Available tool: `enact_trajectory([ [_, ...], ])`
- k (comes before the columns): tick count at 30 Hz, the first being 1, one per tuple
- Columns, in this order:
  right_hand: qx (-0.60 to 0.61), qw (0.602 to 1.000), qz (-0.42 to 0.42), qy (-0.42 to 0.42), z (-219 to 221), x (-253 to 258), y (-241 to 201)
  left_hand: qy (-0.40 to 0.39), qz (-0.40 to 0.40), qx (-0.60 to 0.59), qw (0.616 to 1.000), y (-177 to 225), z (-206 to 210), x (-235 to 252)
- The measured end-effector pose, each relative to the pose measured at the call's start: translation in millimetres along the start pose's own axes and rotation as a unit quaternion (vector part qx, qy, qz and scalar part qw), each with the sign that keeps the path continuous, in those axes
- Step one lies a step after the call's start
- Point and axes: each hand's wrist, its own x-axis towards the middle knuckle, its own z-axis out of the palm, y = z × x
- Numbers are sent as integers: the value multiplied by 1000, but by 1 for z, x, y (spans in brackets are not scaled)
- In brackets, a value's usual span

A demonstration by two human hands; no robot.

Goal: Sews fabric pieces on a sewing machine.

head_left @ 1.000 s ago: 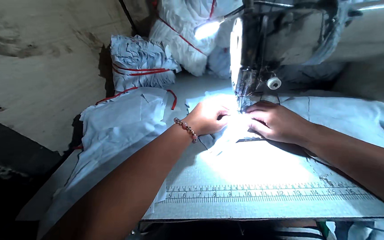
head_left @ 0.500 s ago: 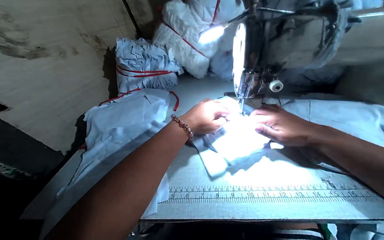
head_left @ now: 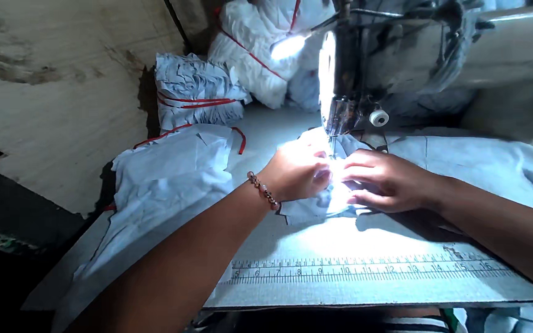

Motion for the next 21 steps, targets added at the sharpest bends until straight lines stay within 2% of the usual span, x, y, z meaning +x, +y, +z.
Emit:
enact_trajectory([
  [6, -33, 999, -41, -7, 0, -1, 0, -9, 64, -83, 994, 1, -4, -3],
  [12, -18, 1000, 9, -9, 1, -8, 6, -8, 92, -69, 993, -3, -4, -3],
  [18, -37, 997, 59, -32, 2, -10, 9, -28, 57, -54, 997, -8, -1, -4],
  [21, -49, 994, 86, -35, 5, -12, 12, -109, -2, -28, 994, -4, -6, -1],
])
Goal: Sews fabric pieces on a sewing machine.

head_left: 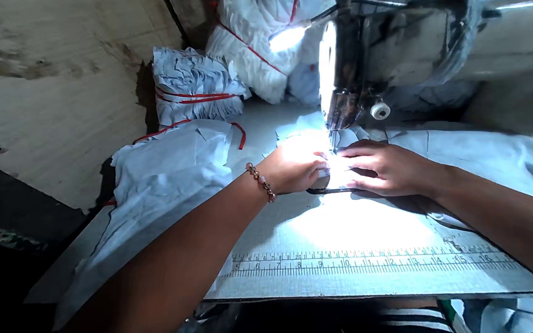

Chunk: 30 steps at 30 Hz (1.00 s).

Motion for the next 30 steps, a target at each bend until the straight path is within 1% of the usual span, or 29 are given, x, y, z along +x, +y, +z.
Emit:
enact_trajectory([
  [2, -18, 1000, 12, -1, 3, 0, 2, -73, -62, 0, 995, 3, -6, 3],
  [6, -15, 998, 57, -21, 3, 1, 5, -128, -106, -8, 986, -1, -8, 7],
  [8, -2, 996, 79, -42, 3, 2, 8, -146, -119, -8, 982, -1, -9, 9],
  [12, 22, 989, 116, -94, 0, 6, 11, -210, -169, -15, 963, -1, -18, 16],
  [14, 32, 986, 127, -105, -1, 5, 12, -206, -198, -34, 958, -2, -34, 16],
  [15, 35, 985, 129, -105, 0, 4, 14, -185, -218, -57, 957, -1, -49, 13],
  [16, 32, 986, 126, -103, 1, 3, 16, -152, -226, -83, 959, -1, -65, 6],
  [18, 16, 987, 116, -106, 2, 1, 17, -89, -209, -103, 968, -5, -97, -23],
  [20, 1, 989, 104, -100, 3, 1, 15, -32, -172, -54, 983, -3, -120, -66],
  [21, 1, 990, 100, -96, 3, 2, 15, -2, -165, -7, 986, 1, -125, -91],
  [22, 6, 991, 98, -92, 2, 3, 15, 14, -178, 50, 983, 6, -123, -119],
  [23, 11, 991, 102, -91, 2, 4, 14, 2, -217, 106, 970, 12, -115, -147],
  [25, 22, 988, 116, -99, 1, 7, 12, -58, -334, 175, 924, 25, -89, -195],
  [26, 14, 987, 120, -102, 1, 7, 12, -96, -390, 165, 901, 33, -76, -210],
  [27, 9, 986, 125, -107, 0, 8, 12, -130, -439, 126, 880, 42, -70, -214],
  [28, 4, 985, 135, -112, -2, 9, 12, -149, -455, 94, 873, 52, -68, -209],
  [30, -8, 979, 160, -125, -7, 10, 10, -167, -431, 46, 885, 73, -63, -188],
])
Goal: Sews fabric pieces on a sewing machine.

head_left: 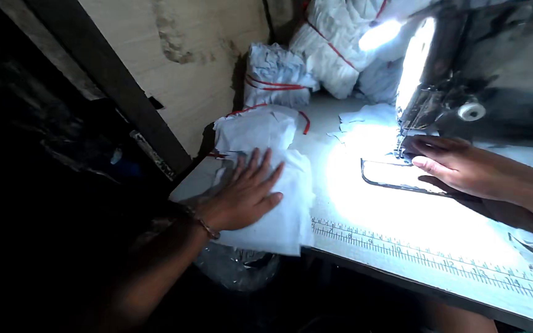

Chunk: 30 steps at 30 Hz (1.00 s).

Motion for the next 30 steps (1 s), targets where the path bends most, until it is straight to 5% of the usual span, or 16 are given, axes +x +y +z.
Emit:
enact_trajectory([
  [5, 15, 998, -10, 62, -18, -9, -3, -50, 215, -63, 973, 85, 0, 29],
  [9, 107, 980, -102, 130, -23, -14, -3, -95, 255, -87, 958, 123, -10, 68],
  [13, 207, 963, -160, 58, -18, -18, -12, -94, 264, -81, 956, 123, -15, 98],
  [17, 152, 977, -147, -1, -7, -13, -9, -123, 255, -63, 957, 117, -25, 124],
  [30, 101, 989, -108, 31, -2, -10, -5, -149, 279, -61, 947, 92, -25, 173],
])
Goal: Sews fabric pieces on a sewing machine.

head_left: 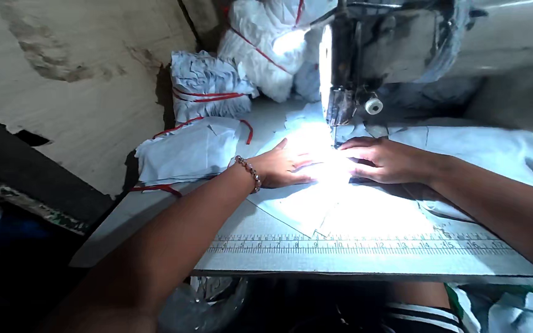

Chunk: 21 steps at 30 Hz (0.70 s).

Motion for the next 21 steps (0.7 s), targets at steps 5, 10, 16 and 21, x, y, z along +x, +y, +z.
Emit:
enact_trajectory([
  [5, -15, 986, -149, 80, 13, 4, -23, 24, -44, -16, 999, 1, -3, 7],
  [10, -25, 989, -125, 80, 16, 1, -18, 292, 220, 24, 930, -24, 25, 11],
  [16, -53, 995, -51, 61, 16, 1, -6, 175, 213, -22, 961, -28, 8, 9],
  [21, -75, 995, 62, 18, 10, -1, -6, 139, 140, -17, 980, -32, 9, 11],
])
